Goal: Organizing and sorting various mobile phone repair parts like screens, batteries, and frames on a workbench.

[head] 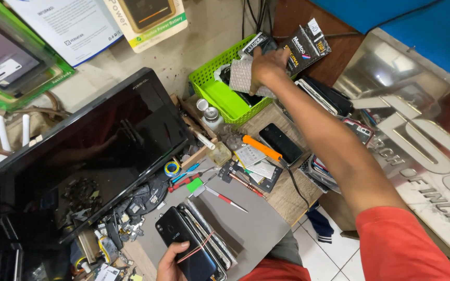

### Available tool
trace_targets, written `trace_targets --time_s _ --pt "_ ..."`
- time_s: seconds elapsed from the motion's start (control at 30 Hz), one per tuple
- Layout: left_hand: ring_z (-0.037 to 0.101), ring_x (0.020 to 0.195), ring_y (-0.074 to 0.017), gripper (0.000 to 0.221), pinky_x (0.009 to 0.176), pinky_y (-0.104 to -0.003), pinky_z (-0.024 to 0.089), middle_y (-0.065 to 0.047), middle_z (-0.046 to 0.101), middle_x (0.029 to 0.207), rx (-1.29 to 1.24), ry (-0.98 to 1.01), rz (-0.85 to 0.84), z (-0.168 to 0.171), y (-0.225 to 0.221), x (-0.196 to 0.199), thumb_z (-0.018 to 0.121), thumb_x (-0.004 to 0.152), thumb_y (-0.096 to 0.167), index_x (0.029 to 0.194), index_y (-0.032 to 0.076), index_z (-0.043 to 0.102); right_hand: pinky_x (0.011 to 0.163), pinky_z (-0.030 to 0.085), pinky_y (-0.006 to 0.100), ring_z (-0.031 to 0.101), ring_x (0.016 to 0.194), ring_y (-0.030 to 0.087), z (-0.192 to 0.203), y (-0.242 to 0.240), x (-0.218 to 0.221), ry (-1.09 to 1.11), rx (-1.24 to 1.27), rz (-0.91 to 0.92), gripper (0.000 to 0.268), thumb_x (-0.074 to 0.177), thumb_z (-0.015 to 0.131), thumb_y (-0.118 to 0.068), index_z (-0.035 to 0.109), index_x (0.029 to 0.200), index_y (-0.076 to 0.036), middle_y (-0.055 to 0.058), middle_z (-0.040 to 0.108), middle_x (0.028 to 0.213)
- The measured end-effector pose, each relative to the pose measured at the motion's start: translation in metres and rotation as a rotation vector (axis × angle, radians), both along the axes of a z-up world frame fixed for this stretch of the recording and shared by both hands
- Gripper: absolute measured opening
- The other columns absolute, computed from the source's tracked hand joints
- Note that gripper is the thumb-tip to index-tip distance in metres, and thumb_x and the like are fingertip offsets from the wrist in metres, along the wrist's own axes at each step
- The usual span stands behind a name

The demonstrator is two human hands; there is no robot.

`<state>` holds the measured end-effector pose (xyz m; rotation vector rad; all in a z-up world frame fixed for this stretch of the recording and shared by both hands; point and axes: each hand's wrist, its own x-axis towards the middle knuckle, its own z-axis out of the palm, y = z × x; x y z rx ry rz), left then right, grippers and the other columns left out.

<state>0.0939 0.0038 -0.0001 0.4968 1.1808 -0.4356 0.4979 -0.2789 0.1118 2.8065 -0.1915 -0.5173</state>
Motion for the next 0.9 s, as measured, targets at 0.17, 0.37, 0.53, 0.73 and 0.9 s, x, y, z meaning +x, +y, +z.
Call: trace_targets --time_s 0.17,0.37,0.53,0.73,0.9 --pt "0.065 0.079 -0.0316 0.027 0.077 -0.043 0.055 -0.013 0.069 0.089 -0.008 -0.014 -0.019 -0.005 0.003 -0.003 0.062 0.090 0.017 0.114 0.009 0.072 0.109 0.029 0.054 0.042 0.143 0.038 0.021 -0.003 -0.002 0.017 0.046 0.048 0.130 0.068 0.093 -0.058 0.015 0.163 -0.015 0.018 0.054 0.149" --pt "0.065 0.096 -0.0347 0.040 0.089 -0.047 0.053 -0.015 0.071 0.109 -0.050 -0.003 0.019 -0.001 0.004 0.002 0.057 0.091 0.017 0.129 0.010 0.068 0.122 0.017 0.065 0.048 0.142 0.037 0.067 -0.042 0.024 0.078 0.082 0.218 0.087 0.075 0.094 -0.026 0.049 0.148 -0.014 0.013 0.057 0.150" --pt "0.065 0.087 -0.0380 0.028 0.081 -0.048 0.054 -0.017 0.068 0.095 -0.050 0.064 -0.046 -0.013 0.009 0.002 0.064 0.089 0.021 0.114 0.010 0.069 0.109 0.025 0.063 0.063 0.131 0.029 0.038 -0.067 0.062 0.284 -0.372 0.225 0.077 0.063 0.106 -0.042 0.075 0.131 -0.022 -0.003 0.073 0.138" --pt "0.067 0.084 -0.0340 0.024 0.078 -0.042 0.055 -0.016 0.070 0.091 -0.101 0.029 0.003 -0.020 0.008 -0.003 0.063 0.089 0.020 0.109 0.010 0.072 0.107 0.024 0.051 0.034 0.146 0.032 0.016 -0.058 0.065 0.001 -0.600 0.209 0.106 0.055 0.110 -0.052 0.058 0.146 -0.036 0.011 0.040 0.164" --pt "0.066 0.080 -0.0371 0.022 0.074 -0.046 0.054 -0.018 0.068 0.088 -0.061 0.052 -0.020 -0.015 0.007 -0.002 0.065 0.089 0.021 0.105 0.008 0.070 0.103 0.042 0.051 0.050 0.137 0.032 0.048 -0.043 0.035 0.153 -0.464 0.321 0.079 0.075 0.096 -0.042 0.063 0.143 -0.019 0.009 0.054 0.152"
